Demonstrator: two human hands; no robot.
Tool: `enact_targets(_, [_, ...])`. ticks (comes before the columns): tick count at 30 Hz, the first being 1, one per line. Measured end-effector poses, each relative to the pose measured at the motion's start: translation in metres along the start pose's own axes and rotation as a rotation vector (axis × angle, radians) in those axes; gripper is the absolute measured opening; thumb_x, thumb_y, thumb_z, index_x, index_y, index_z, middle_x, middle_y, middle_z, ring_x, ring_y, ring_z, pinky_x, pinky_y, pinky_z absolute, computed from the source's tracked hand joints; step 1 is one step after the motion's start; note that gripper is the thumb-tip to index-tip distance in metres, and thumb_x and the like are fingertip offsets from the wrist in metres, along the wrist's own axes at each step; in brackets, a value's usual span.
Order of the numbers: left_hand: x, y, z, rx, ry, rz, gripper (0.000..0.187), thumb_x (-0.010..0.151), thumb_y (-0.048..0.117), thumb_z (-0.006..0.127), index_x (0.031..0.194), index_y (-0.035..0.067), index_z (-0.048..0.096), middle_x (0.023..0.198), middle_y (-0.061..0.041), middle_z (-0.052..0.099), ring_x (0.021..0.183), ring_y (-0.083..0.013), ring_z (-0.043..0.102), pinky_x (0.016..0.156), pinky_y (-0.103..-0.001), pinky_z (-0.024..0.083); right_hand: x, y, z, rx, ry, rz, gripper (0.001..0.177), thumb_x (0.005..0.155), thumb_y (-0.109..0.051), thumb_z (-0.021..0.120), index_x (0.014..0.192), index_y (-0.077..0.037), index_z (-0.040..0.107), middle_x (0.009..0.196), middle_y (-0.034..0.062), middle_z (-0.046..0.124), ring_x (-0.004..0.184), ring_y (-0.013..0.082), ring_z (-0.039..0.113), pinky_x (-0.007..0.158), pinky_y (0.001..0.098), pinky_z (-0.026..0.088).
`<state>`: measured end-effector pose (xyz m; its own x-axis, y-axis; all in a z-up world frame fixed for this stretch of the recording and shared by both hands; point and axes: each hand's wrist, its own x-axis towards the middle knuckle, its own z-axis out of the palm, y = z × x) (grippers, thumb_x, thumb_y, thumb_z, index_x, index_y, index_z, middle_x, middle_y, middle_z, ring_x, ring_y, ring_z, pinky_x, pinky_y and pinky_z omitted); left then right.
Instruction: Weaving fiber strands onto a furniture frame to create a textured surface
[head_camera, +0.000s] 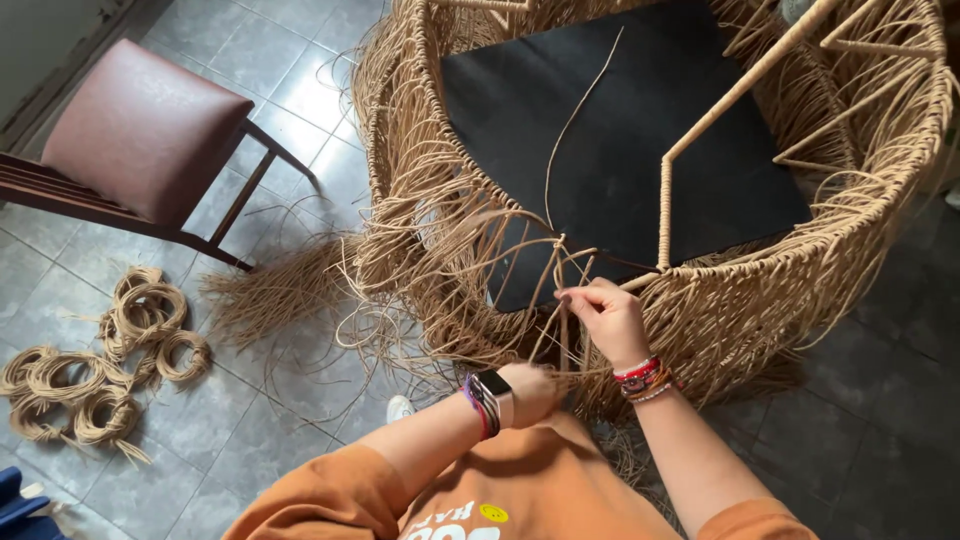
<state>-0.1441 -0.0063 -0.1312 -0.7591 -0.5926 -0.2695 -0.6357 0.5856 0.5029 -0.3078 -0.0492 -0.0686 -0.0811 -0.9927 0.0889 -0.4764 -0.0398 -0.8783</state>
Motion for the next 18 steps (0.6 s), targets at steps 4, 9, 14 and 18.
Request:
enact_targets(4, [0.019,-0.021,-0.015,-0.724,0.112,-0.028,0.027,0.101,0.034,0.056,0.114,0.016,0.070,0.073,-0.006,0.075,0.054,-0.0175,0.062,0.048,-0.030,0.047,0.000,0.008,0.006,0.089,-0.054,0.037,0.010,0.092,-0.017,0.075,0.096,-0.015,0.085,0.073,0.0061,0.069,0.073,0.0099,0.062,0.071,0.0285,0.053])
enact_targets(9, [0.017,-0.023,0.007,-0.170,-0.010,0.073,0.017,0.092,0.029,0.066,0.094,0.016,0.077,0.069,-0.009,0.075,0.057,-0.0301,0.071,0.049,-0.038,0.056,0.002,0.009,0.005,0.142,-0.072,-0.006,0.011,0.093,-0.015,0.074,0.095,-0.013,0.084,0.067,0.0069,0.065,0.070,0.0113,0.061,0.071,0.0302,0.053])
enact_targets(14, [0.033,-0.025,-0.008,-1.011,0.319,-0.235,0.021,0.103,0.031,0.057,0.103,0.019,0.074,0.081,-0.003,0.075,0.086,-0.0187,0.073,0.081,-0.040,0.060,0.002,0.008,0.009,0.173,-0.097,-0.002,0.012,0.093,-0.014,0.073,0.094,-0.010,0.084,0.063,0.0055,0.063,0.071,0.0110,0.061,0.072,0.0303,0.053])
enact_targets(18, [0.009,-0.026,0.003,-0.174,-0.014,0.095,0.024,0.093,0.031,0.060,0.081,0.017,0.076,0.068,-0.010,0.073,0.069,-0.0315,0.074,0.071,-0.044,0.062,0.006,0.008,0.007,0.160,-0.108,-0.019,0.012,0.093,-0.014,0.073,0.095,-0.010,0.084,0.063,0.0074,0.063,0.070,0.0123,0.059,0.072,0.0311,0.052])
